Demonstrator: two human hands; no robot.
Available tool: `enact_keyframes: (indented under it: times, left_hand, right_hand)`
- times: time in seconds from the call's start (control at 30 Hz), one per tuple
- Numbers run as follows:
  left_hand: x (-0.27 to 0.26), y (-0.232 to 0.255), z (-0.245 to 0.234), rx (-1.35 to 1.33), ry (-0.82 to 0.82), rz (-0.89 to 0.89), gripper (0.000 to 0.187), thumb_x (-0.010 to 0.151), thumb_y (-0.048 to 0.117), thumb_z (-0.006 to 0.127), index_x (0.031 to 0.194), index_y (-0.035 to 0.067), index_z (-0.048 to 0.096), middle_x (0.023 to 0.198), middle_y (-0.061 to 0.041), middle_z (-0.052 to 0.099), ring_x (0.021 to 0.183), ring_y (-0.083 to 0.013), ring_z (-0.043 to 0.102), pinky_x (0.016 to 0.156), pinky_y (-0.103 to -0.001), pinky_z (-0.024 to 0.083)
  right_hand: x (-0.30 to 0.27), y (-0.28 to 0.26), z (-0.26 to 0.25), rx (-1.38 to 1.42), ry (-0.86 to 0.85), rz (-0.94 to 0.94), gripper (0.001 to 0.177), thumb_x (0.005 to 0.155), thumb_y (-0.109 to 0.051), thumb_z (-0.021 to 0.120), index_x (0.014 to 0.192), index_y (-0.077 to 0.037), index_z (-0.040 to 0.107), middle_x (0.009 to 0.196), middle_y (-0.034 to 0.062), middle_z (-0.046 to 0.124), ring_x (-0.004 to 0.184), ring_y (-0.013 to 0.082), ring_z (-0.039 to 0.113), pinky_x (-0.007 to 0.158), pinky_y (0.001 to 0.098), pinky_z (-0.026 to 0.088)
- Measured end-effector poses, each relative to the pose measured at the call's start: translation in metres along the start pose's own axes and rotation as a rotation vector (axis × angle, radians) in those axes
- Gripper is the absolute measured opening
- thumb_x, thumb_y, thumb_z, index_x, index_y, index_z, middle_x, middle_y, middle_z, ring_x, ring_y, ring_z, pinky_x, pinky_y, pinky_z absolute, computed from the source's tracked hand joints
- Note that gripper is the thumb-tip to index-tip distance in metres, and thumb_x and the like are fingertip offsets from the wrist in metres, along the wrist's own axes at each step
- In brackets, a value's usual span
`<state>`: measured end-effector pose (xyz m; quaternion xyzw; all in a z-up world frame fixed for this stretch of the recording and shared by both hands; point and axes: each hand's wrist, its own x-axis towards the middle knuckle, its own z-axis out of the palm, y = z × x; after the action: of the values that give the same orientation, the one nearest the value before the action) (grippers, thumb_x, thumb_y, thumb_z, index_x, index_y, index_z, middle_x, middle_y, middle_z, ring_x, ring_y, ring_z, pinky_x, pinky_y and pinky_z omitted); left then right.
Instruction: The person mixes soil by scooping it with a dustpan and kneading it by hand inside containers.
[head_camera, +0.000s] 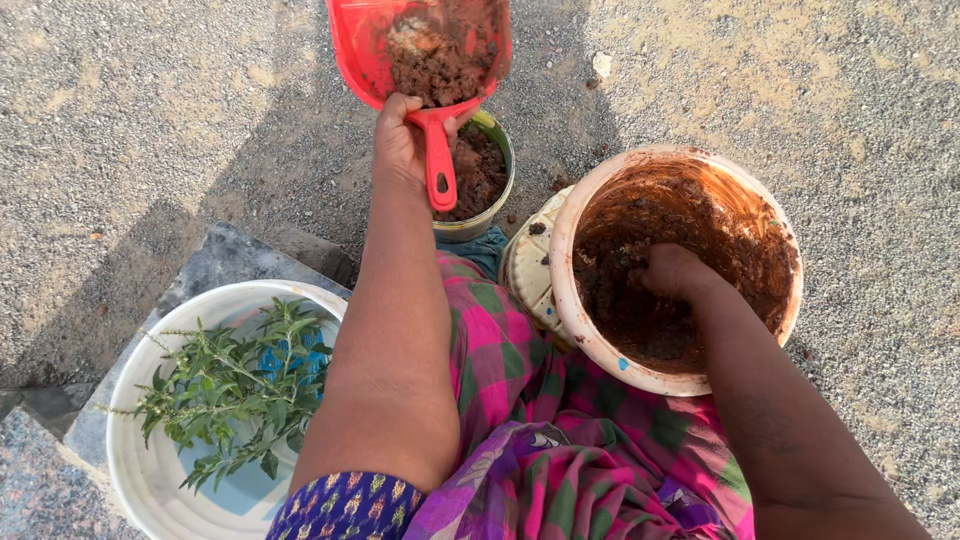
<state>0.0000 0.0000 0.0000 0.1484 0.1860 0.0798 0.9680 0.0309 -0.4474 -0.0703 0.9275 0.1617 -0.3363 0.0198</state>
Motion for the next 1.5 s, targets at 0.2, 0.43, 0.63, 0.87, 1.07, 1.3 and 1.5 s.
enact_keyframes:
  times: [0.2,0.43,0.63,0.87,1.07,1.3,1.5]
  left_hand:
    - [0.031,0.044,-0.099,0.283,0.231,0.300,0.049,0.085,0.004,0.060,0.130,0.004,0.040,0.113,-0.021,0.050,0.075,-0.0437,0.068,0.049,-0.048,0.060]
    - [0.035,0.025,-0.123,0.645,0.328,0.569,0.069,0.077,0.003,0.062,0.141,0.013,0.037,0.113,-0.015,0.058,0.074,-0.0353,0.070,0.046,-0.051,0.060]
    - [0.017,0.000,-0.105,1.901,0.283,0.811,0.094,0.079,0.012,0.081,0.156,0.025,0.029,0.145,-0.024,0.041,0.116,-0.0517,0.059,0.093,-0.057,0.056]
    - [-0.003,-0.017,-0.058,2.520,0.161,0.136,0.096,0.084,-0.001,0.072,0.153,0.052,0.031,0.169,-0.003,0.005,0.150,-0.0415,0.023,0.105,-0.051,0.046]
    - [0.014,-0.012,-0.061,2.093,0.251,0.509,0.095,0.083,0.003,0.078,0.156,0.038,0.028,0.166,-0.012,0.015,0.144,-0.0431,0.034,0.115,-0.049,0.043]
    - [-0.006,-0.016,0.031,0.609,0.206,0.566,0.086,0.090,0.012,0.070,0.156,0.019,0.016,0.140,-0.014,0.055,0.121,-0.0327,0.063,0.093,-0.049,0.060]
    - [-0.079,-0.116,0.078,0.249,-0.095,0.246,0.049,0.095,0.022,0.070,0.135,0.004,0.047,0.121,-0.014,0.063,0.089,-0.0298,0.067,0.068,-0.045,0.058]
  right_hand:
    - [-0.010,-0.007,-0.007,-0.001,0.062,-0.046,0.050,0.092,-0.039,0.069,0.133,-0.009,0.068,0.129,0.0228,0.069,0.123,0.0378,0.065,0.110,0.0459,0.050]
    - [-0.016,0.000,-0.003,-0.010,0.118,-0.065,0.050,0.091,-0.042,0.070,0.129,-0.010,0.070,0.122,0.0232,0.071,0.118,0.0385,0.067,0.107,0.0465,0.051]
    - [-0.017,0.005,0.002,-0.065,0.145,-0.132,0.053,0.091,-0.045,0.068,0.131,-0.010,0.066,0.120,0.0230,0.071,0.118,0.0387,0.067,0.105,0.0482,0.051]
    - [-0.020,0.005,0.002,-0.040,0.127,-0.124,0.053,0.091,-0.043,0.067,0.135,-0.012,0.064,0.121,0.0232,0.072,0.119,0.0386,0.066,0.106,0.0484,0.051]
    - [-0.021,0.002,-0.002,-0.006,0.053,-0.051,0.052,0.093,-0.040,0.067,0.137,-0.013,0.064,0.126,0.0224,0.070,0.121,0.0381,0.066,0.108,0.0474,0.050]
    - [-0.018,0.001,-0.003,-0.045,0.021,-0.044,0.053,0.096,-0.045,0.065,0.135,-0.009,0.065,0.128,0.0237,0.069,0.124,0.0384,0.064,0.110,0.0478,0.049]
    - [-0.017,-0.009,-0.029,0.132,-0.012,-0.149,0.053,0.094,-0.043,0.064,0.135,-0.009,0.063,0.128,0.0259,0.067,0.121,0.0409,0.064,0.106,0.0485,0.048]
